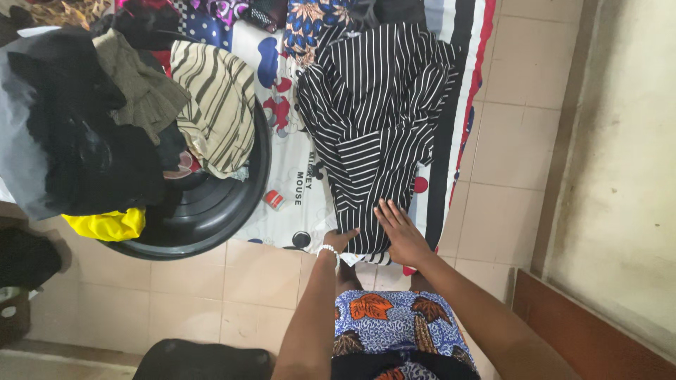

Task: The person folds various pieces of clothing, including a dark pair of trousers, a striped garment, a patterned blue dress, and a white sleeveless shirt, one by one on a bed and places them into a black bucket.

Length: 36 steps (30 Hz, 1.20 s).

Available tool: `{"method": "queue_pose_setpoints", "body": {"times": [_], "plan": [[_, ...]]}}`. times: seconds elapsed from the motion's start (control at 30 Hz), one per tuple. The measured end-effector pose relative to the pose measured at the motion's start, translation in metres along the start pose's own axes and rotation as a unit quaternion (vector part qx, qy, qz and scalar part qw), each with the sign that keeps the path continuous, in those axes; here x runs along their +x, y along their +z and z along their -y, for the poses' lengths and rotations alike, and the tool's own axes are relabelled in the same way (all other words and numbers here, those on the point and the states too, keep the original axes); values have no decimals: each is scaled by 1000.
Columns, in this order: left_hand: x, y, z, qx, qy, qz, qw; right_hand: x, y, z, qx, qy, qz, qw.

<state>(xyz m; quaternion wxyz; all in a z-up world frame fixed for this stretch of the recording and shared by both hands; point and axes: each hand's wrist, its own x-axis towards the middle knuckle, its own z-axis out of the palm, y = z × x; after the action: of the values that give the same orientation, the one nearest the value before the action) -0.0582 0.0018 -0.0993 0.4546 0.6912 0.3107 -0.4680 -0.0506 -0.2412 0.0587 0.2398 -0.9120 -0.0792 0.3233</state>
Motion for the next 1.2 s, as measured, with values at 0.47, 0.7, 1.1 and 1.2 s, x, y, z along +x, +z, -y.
{"method": "queue_pose_setpoints", "body": {"times": [0.47,0.7,1.1,1.2], "plan": [[-24,-45,-7,453,442,125,765,8,43,-11,5,-72,-54,996],[-72,-58,0,473,306,212,798,0,34,-20,125,6,232,965],[-59,-29,-103,-116,44,-11,992,80,-11,-98,313,106,45,943],[-65,-13,-121,109,255,-117,954,79,-40,-78,295,192,-18,936]]}}
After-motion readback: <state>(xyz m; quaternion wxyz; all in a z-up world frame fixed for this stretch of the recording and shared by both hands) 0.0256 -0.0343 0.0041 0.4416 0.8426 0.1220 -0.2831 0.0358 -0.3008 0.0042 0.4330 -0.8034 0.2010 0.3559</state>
